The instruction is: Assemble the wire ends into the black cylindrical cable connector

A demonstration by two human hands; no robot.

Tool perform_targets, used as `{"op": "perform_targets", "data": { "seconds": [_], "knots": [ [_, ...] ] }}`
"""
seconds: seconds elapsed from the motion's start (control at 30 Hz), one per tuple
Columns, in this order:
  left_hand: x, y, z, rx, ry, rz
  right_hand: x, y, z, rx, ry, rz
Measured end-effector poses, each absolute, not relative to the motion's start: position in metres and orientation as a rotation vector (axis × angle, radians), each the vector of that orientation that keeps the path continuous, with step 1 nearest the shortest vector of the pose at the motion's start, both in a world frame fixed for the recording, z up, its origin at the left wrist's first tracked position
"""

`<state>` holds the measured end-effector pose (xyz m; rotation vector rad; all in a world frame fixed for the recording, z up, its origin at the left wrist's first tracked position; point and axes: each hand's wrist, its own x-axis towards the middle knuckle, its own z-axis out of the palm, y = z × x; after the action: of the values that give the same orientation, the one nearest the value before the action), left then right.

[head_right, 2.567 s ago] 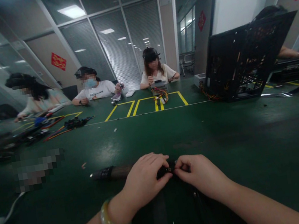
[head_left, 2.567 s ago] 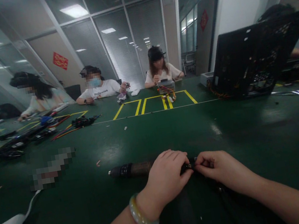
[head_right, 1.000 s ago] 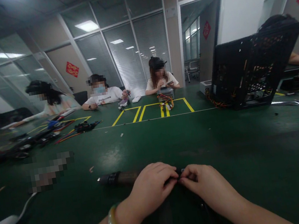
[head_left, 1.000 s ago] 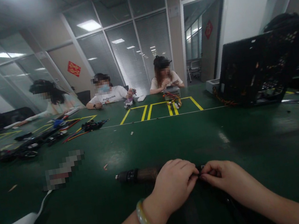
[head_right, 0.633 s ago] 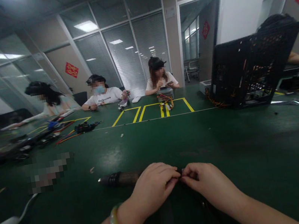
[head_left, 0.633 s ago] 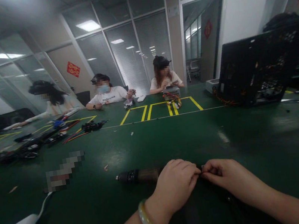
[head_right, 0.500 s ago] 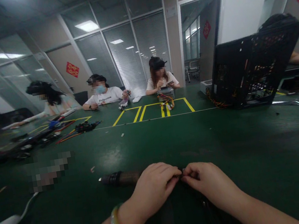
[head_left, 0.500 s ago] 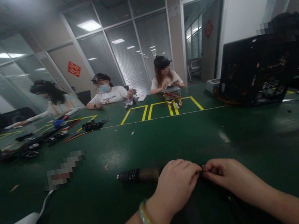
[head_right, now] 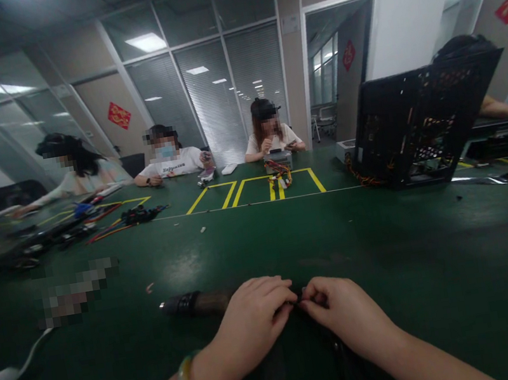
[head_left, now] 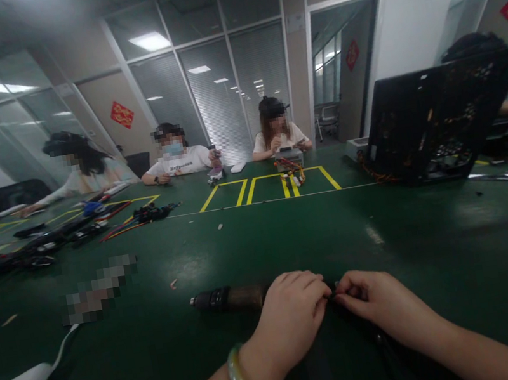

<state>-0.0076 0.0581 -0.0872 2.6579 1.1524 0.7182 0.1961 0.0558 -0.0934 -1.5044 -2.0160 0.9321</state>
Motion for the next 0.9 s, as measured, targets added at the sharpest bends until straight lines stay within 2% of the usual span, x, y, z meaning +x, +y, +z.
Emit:
{"op": "perform_targets", "data": {
  "seconds": [0.17,0.9],
  "knots": [
    [-0.0079,0.0573,-0.0848,2.615,1.262,0.7,0.196,0.0556,-0.0946,-1.5,-1.999,0.948],
    [-0.0081,0.0577,-0.0813,2.656,1.185,0.698,0.1975,0.0559,-0.096,-1.497,-2.004,0.951]
  ]
}}
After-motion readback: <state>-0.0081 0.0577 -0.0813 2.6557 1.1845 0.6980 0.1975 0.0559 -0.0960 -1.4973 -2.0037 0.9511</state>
